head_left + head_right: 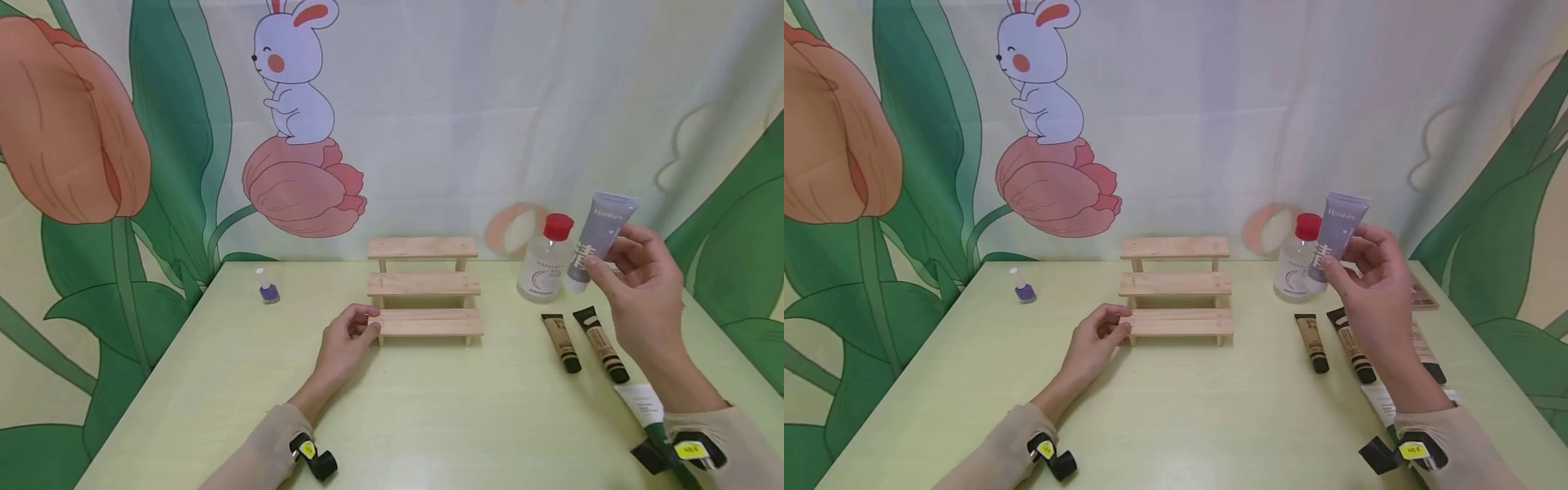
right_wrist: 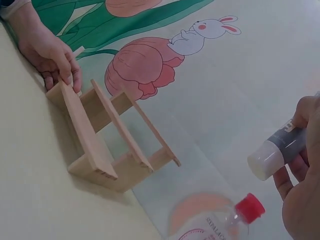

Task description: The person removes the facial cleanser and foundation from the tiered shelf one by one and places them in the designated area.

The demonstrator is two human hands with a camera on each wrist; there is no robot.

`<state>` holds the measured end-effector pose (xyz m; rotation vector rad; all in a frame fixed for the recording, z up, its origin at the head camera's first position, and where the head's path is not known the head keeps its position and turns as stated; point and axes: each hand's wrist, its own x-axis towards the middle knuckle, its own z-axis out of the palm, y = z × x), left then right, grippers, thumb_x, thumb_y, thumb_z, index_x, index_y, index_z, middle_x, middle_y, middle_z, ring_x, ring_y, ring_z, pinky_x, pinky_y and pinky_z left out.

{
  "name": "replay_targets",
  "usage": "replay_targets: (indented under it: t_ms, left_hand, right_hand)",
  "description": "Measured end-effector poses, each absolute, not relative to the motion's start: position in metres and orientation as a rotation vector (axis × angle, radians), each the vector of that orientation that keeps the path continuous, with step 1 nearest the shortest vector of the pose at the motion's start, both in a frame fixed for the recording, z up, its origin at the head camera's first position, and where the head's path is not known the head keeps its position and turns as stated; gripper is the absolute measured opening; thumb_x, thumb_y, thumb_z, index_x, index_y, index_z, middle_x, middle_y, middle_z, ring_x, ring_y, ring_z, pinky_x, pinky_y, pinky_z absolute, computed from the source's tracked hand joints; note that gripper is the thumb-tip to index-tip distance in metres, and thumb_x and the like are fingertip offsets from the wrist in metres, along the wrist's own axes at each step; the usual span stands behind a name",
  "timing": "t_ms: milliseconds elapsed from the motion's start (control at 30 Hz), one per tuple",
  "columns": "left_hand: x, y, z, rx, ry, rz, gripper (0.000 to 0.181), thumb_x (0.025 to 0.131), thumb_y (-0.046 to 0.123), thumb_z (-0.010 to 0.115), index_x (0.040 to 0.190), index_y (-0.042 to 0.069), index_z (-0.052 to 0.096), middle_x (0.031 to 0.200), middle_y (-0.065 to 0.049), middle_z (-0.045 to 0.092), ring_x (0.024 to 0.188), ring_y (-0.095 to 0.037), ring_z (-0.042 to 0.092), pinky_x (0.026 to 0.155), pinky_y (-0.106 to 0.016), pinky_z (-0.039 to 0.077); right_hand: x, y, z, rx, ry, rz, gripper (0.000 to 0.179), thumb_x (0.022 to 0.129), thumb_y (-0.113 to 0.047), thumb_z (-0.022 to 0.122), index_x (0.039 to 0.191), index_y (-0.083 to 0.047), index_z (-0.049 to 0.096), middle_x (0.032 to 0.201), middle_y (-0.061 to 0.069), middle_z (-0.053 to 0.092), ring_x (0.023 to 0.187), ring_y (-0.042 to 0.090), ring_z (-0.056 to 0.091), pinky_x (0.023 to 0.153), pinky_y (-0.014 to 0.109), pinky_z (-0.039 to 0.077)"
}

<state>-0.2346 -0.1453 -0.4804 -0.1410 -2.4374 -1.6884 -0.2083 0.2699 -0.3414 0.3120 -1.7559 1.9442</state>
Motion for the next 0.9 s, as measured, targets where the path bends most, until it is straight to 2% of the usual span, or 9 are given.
replay_targets:
  t_ms: [333,500,700,900]
  left_hand:
    - [-0.235,-0.144,-0.480,-0.128,-2.436,-1.679,0.019,0.105,0.015,0.076,0.123,0.020,0.077,0.107,-0.003,0.074,0.095,-0.020,0.067,0.081,-0.028,0.055]
    - [-0.234,-0.145,-0.480,-0.131,-2.436,-1.683,0.019,0.105,0.015,0.076,0.123,0.019,0.077,0.107,-0.004,0.073,0.094,-0.020,0.067,0.081,-0.027,0.055]
    - [-0.235,-0.145,-0.481,-0.141,-2.427,-1.702,0.019,0.105,0.014,0.076,0.123,0.019,0.077,0.106,-0.005,0.074,0.094,-0.020,0.068,0.079,-0.026,0.056]
    - [-0.235,-0.145,-0.481,-0.148,-2.419,-1.712,0.019,0.105,0.013,0.076,0.124,0.018,0.076,0.105,-0.005,0.074,0.092,-0.021,0.068,0.078,-0.025,0.056]
  right_hand:
    - [-0.180,0.294,-0.370,0.304,-1.812,1.920,0.063,0.101,0.018,0.066,0.157,-0.008,0.055,0.139,0.004,0.060,0.121,0.019,0.057,0.096,0.012,0.054]
    - [-0.167,0.301,-0.388,0.311,-1.843,1.965,0.064,0.102,0.020,0.062,0.159,-0.007,0.052,0.141,0.005,0.057,0.123,0.018,0.056,0.093,0.016,0.058]
    - [-0.154,0.305,-0.405,0.221,-1.914,1.923,0.056,0.103,0.019,0.062,0.151,-0.009,0.057,0.135,0.002,0.059,0.122,0.014,0.058,0.091,0.013,0.057]
    - [-0.138,0.307,-0.419,0.047,-2.136,1.657,0.048,0.107,0.008,0.066,0.150,-0.013,0.058,0.125,-0.003,0.061,0.114,0.010,0.060,0.088,0.008,0.052]
